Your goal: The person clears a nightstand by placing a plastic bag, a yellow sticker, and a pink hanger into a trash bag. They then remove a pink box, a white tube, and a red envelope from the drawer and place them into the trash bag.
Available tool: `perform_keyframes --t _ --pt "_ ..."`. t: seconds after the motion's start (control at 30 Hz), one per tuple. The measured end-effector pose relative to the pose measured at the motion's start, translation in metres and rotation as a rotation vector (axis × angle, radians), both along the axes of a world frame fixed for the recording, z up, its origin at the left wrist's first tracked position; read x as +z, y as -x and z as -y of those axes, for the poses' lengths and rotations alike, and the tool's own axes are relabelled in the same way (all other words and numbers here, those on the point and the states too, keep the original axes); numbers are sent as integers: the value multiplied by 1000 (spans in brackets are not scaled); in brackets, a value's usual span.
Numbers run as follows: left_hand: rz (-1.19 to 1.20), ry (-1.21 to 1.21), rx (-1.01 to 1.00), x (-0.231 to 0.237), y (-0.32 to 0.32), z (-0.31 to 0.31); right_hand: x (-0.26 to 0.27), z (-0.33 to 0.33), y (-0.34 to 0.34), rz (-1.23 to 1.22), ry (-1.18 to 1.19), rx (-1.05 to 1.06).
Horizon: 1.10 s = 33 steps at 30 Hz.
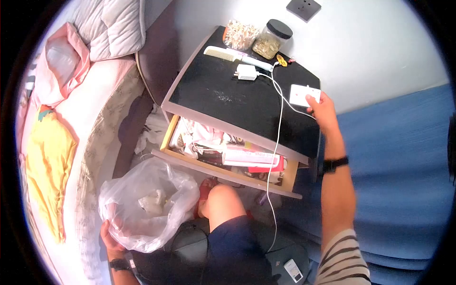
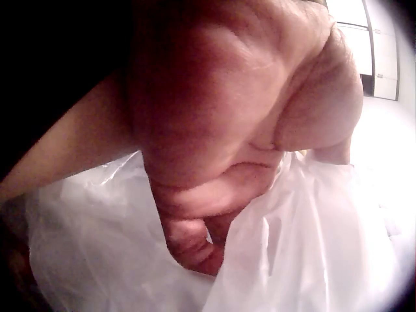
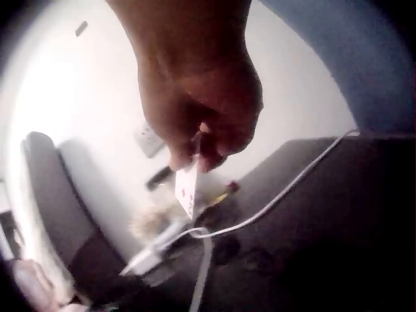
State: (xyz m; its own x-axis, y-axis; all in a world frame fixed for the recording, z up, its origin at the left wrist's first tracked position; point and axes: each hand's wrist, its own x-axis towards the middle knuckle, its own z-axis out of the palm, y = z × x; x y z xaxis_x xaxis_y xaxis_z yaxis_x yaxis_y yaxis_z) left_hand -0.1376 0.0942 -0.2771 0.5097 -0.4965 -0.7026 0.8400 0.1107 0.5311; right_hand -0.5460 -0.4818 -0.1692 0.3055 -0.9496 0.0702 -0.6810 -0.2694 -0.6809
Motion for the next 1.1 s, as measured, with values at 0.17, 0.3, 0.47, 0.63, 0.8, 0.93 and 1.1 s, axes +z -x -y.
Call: perform_keyframes --t 0.17,0.3,0.47,0.63,0.8,0.93,1.1 --pt "10 105 -77 0 -2 0 14 -197 -133 151 -374 360" --pt "27 151 -81 -4 -5 -5 -67 -317 -205 184 -455 897" --pt "93 109 -56 5 -1 -16 -83 -321 -184 93 -63 688" --pt "6 345 -159 7 -4 -13 -53 -283 -111 -280 201 299" --pt "-3 189 -18 6 0 -13 -68 -288 -75 -511 47 292" --pt "32 316 -51 11 3 -22 -76 -316 -73 -494 108 239" --pt "27 317 -33 2 0 -33 -68 -323 -76 -529 96 260"
